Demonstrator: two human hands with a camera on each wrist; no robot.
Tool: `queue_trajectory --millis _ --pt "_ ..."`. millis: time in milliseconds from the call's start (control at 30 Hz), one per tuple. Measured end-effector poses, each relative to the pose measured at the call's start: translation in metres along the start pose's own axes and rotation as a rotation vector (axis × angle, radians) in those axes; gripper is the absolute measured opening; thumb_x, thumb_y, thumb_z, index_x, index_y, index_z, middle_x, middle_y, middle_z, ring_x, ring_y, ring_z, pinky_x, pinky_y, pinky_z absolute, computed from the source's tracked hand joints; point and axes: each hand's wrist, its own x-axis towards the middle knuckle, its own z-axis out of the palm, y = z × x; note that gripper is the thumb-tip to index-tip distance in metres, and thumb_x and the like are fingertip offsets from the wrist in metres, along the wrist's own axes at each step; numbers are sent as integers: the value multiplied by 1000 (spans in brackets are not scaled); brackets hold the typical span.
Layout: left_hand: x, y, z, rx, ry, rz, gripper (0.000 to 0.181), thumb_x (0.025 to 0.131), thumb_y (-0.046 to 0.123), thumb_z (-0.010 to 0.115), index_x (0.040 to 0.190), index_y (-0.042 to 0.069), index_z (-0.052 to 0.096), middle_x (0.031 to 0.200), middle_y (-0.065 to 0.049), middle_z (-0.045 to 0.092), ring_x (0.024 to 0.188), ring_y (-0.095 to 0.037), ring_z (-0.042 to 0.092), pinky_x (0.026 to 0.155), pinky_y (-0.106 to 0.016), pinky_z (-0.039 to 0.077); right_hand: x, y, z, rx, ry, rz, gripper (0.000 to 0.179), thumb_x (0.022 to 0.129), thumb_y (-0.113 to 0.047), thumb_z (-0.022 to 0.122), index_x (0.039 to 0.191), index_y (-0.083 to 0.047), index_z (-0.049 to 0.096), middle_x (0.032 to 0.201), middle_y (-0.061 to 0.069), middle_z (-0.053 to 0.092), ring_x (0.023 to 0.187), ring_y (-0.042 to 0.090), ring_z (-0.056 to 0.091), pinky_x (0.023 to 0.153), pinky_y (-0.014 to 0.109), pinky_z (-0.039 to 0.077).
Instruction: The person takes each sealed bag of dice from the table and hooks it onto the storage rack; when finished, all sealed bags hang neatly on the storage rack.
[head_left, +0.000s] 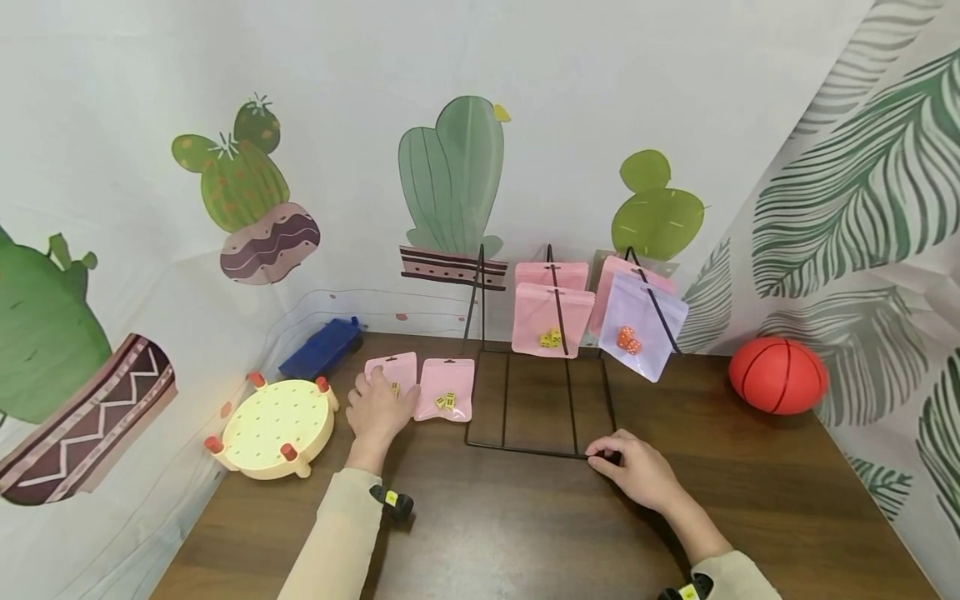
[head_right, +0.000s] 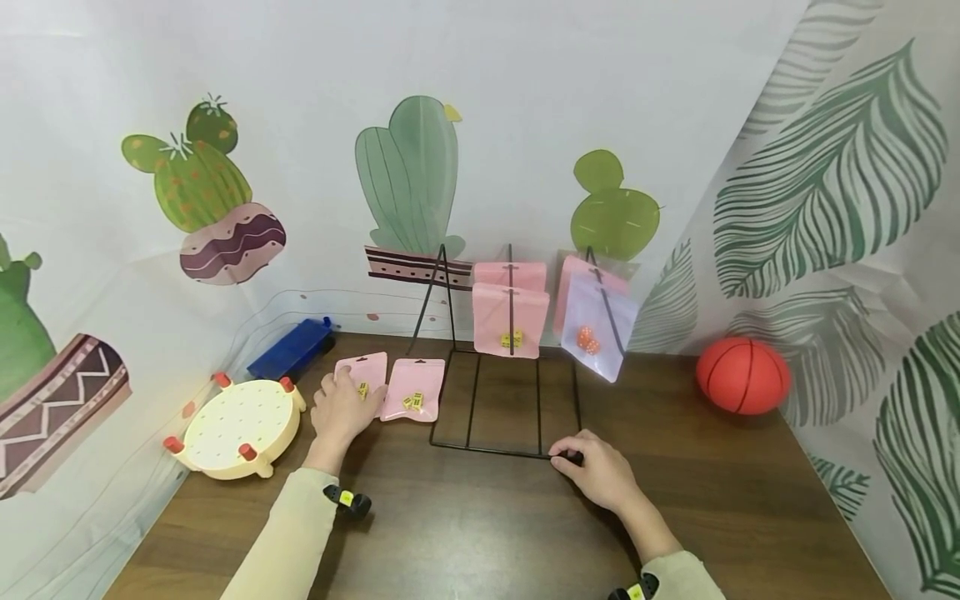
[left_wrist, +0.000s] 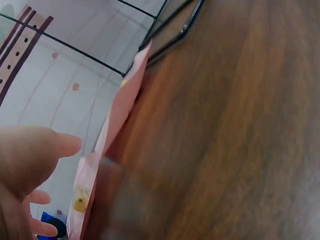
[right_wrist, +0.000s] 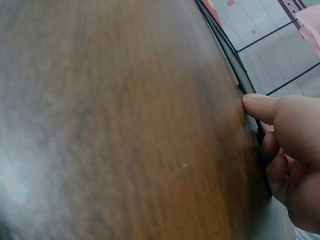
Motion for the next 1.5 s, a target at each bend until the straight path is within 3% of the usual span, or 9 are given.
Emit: queue_trajectory --millis 167,633,867,1200,1500 --pt "2 -3 1 24 -7 3 89 89 49 75 152 0 35 150 -34 32 131 -58 39 104 -72 31 -1 0 0 5 8 -15 9 94 -28 80 99 -34 76 89 -14 56 78 7 52 64 29 43" --pt "6 -8 -1 -39 64 39 105 71 39 95 152 3 38 144 -34 38 129 -53 42 102 -69 38 0 0 0 7 4 -15 9 94 -28 80 100 -34 76 89 -14 56 78 7 53 65 30 44" --pt "3 -9 -6 -98 42 34 110 73 35 95 157 7 30 138 -34 41 121 -54 50 95 -68 45 0 0 0 0 3 -16 9 94 -28 80 99 -35 76 89 -15 56 79 7 53 65 30 44" --pt "1 -6 -19 -109 98 65 82 88 29 81 155 14 36 138 -25 53 105 -54 62 81 -65 50 -1 1 1 1 18 -12 9 93 -28 81 99 -34 77 90 -15 58 78 6 53 64 29 44" --pt "-2 -5 -27 -132 160 135 51 97 20 65 145 6 53 120 -17 70 102 -43 68 80 -59 50 -1 0 1 -5 28 -20 9 93 -27 81 99 -34 77 89 -15 57 79 7 54 64 30 43"
